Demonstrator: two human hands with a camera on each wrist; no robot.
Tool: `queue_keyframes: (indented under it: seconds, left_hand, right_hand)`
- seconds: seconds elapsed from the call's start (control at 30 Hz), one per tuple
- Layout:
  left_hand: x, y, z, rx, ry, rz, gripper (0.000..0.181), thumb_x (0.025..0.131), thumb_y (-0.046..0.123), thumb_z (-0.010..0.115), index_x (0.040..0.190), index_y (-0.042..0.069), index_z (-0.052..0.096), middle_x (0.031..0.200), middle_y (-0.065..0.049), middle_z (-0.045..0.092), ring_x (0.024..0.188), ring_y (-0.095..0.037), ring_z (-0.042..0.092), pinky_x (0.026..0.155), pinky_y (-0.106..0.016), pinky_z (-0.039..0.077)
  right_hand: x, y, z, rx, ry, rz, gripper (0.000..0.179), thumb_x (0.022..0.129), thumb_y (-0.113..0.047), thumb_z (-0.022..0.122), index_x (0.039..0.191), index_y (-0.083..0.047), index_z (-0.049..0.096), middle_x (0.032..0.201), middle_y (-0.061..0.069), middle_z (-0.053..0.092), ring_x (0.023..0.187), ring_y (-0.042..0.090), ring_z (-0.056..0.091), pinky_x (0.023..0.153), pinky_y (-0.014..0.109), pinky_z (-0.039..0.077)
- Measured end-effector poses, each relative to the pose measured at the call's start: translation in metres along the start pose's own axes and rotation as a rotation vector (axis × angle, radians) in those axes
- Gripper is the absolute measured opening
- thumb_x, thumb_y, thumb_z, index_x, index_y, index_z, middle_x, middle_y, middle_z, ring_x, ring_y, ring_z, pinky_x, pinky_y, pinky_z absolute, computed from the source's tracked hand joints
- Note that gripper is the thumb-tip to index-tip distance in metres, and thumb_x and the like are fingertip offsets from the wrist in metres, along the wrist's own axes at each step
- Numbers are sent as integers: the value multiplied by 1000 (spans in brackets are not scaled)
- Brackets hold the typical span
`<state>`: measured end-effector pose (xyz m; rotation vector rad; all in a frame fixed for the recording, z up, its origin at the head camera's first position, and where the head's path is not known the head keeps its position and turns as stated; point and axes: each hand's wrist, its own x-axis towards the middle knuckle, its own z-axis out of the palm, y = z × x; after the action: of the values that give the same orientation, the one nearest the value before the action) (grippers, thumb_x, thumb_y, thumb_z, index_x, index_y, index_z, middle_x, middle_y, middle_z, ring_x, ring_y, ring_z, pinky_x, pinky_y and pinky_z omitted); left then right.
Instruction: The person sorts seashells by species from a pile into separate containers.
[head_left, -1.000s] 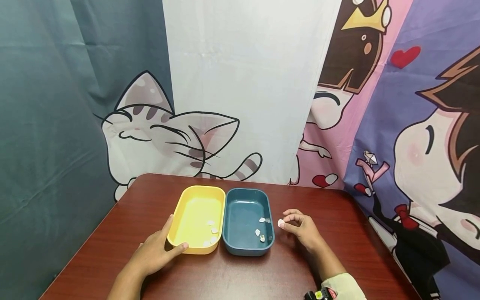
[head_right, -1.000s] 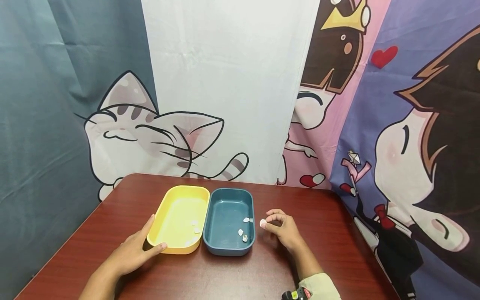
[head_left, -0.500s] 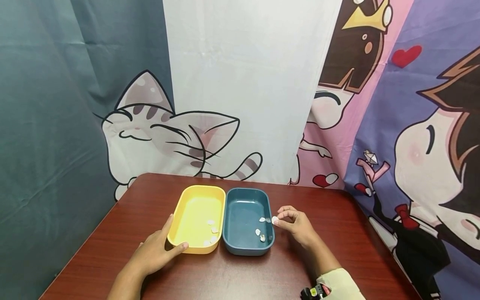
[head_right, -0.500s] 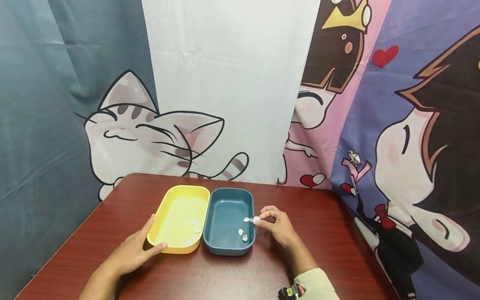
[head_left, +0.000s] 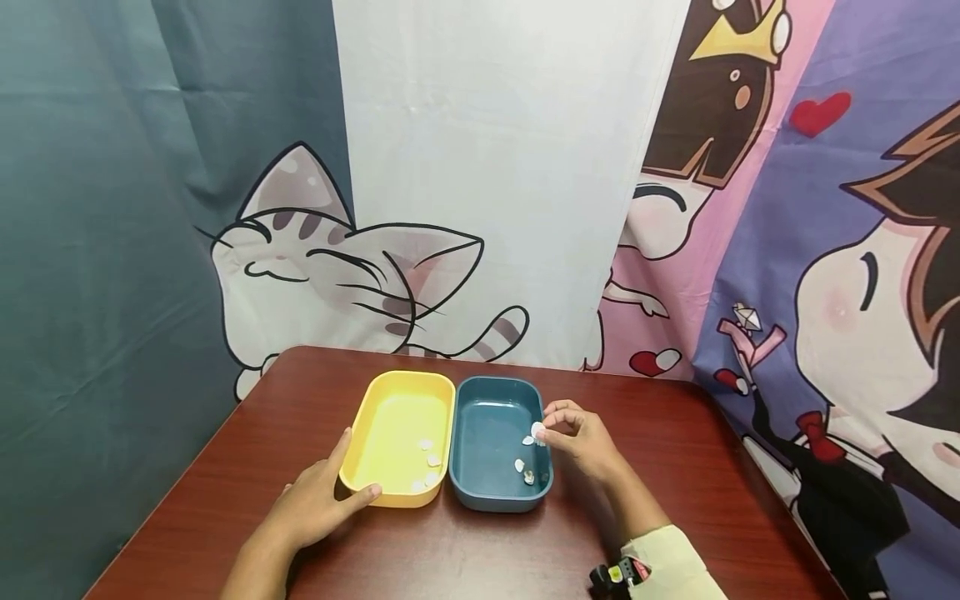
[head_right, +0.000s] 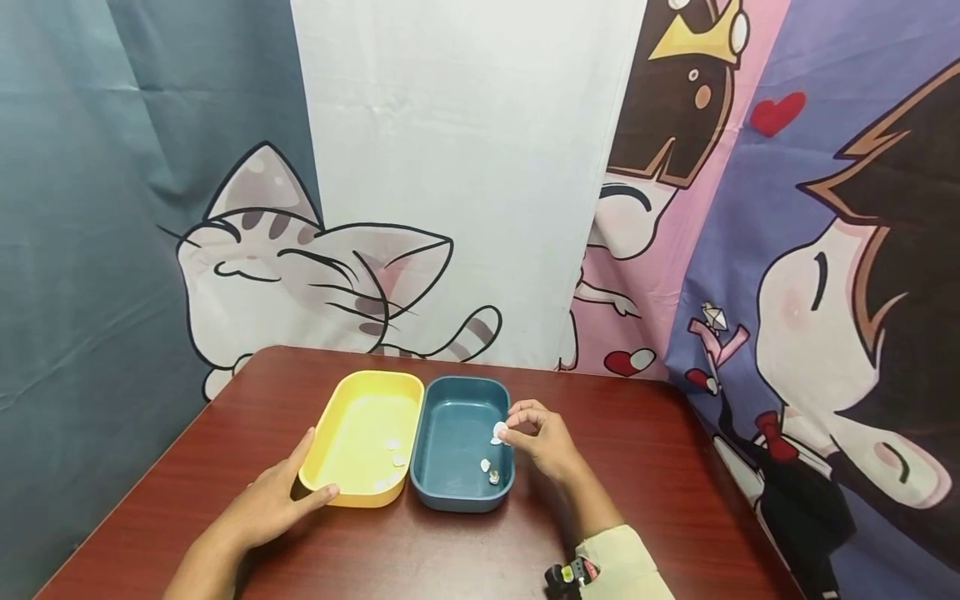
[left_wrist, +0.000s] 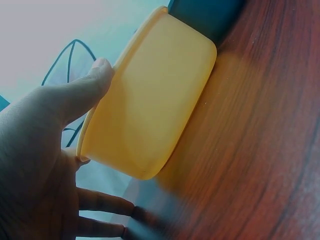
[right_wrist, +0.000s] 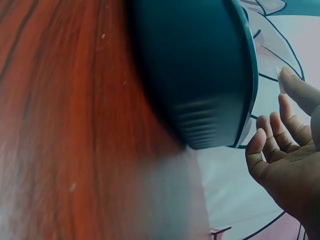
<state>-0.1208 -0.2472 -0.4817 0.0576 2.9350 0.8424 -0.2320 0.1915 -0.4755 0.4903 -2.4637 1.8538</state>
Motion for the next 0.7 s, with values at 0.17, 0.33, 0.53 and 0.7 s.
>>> queue_keyframes:
  seconds: [0.17, 0.33, 0.53, 0.7]
  left_hand:
    - [1, 0, -1, 3, -7, -5, 118, 96, 78, 64, 177, 10, 11, 162, -34, 50, 147, -54, 54, 106, -89, 38]
    - [1, 0, 0, 6, 0, -2, 118, 96, 78, 64, 177, 10, 10, 162, -34, 50, 148, -54, 53, 107, -90, 36]
    - [1, 0, 0, 3, 5, 1, 117, 97, 76, 65, 177, 11, 11, 163, -33, 50, 148, -54, 53, 107, -90, 37]
    - [0, 0, 0, 3, 4, 2, 117, 97, 75, 65, 177, 11, 11, 162, -34, 50, 148, -54, 53, 107, -90, 37]
  right_hand:
    - [4, -6, 6, 3, -41, -27, 16, 94, -12, 87, 101, 0, 79, 135, 31, 59, 119, 21, 62, 90, 21, 61]
    - [8, -15, 16, -7, -57, -45, 15, 95, -13, 86, 100, -1, 79, 132, 26, 61, 121, 26, 59, 89, 22, 59]
    - [13, -23, 31, -10, -80, -63, 14, 95, -11, 86, 100, 0, 79, 127, 20, 63, 116, 19, 60, 82, 25, 59]
    - [14, -31, 48, 23, -110, -63, 14, 95, -9, 85, 100, 1, 78, 126, 20, 63, 115, 18, 60, 84, 24, 60]
